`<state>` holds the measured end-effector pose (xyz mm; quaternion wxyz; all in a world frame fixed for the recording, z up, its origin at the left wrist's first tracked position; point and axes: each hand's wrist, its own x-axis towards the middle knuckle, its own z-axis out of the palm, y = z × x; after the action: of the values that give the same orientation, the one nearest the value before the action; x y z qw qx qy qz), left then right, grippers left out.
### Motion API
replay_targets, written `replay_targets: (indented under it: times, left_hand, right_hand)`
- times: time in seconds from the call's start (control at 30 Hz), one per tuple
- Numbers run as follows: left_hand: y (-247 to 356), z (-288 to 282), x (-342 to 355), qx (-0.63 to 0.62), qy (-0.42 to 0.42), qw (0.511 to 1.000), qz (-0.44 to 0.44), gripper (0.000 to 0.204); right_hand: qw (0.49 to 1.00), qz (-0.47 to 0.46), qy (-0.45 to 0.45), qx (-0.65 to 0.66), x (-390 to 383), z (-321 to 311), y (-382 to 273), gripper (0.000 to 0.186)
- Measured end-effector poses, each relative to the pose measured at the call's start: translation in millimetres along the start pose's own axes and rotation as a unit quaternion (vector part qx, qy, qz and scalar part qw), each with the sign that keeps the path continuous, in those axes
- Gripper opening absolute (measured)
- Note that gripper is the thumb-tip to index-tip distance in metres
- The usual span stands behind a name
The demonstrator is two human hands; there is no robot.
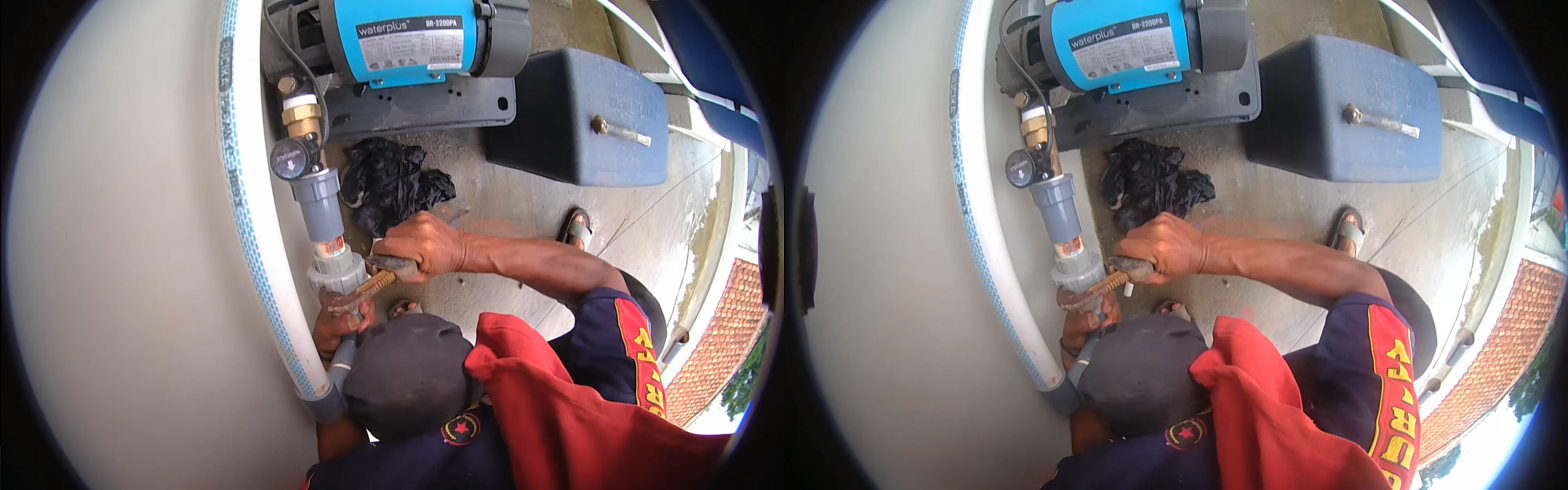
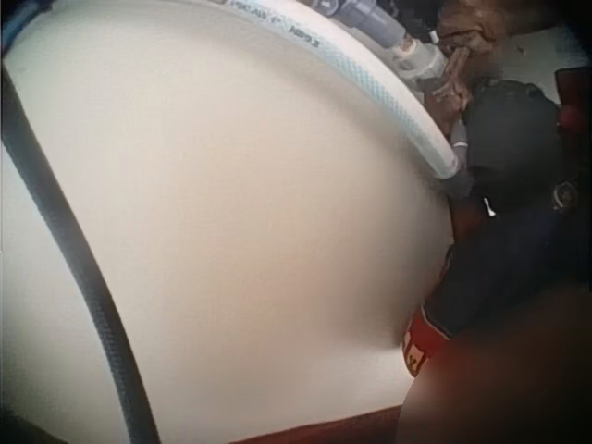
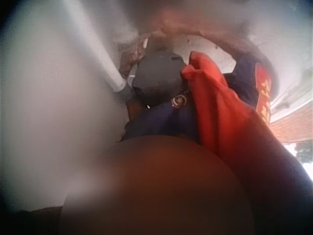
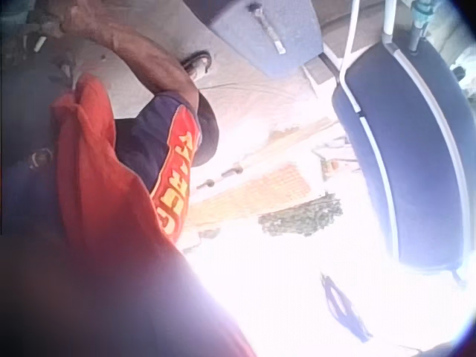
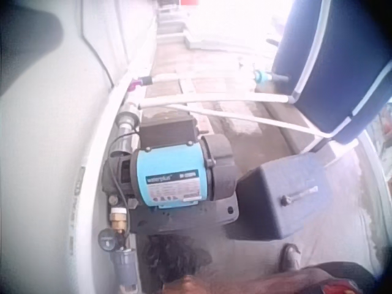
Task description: The person uses a pipe wrench to loosen and remove a threaded fitting from a PVC pipe connected to a water pump. They then rethread the fitting and tighten it back onto the pipe.
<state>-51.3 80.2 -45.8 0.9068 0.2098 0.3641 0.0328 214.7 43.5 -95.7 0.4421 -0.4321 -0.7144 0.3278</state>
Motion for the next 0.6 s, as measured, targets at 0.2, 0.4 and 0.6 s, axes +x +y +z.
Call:
replay_targets:
  times: [0.2, 0.4, 0.6]
  left_hand:
    - [-3, -13, -7, 0.047, 0.015, 0.999, -0.011, 0.041]
    - [-5, 4, 0, -0.105, -0.040, 0.993, -0.029, 0.040]
    - [3, 17, 1, -0.050, 0.017, 0.998, -0.019, 0.045]
  right_hand:
    - [0.996, -0.061, 0.015, 0.059, -3, 18, 34, 0.042]
    - [0.947, -0.122, 0.163, 0.247, 14, 70, 60, 0.038]
    - [0.973, -0.049, 0.167, 0.155, -11, 67, 52, 0.036]
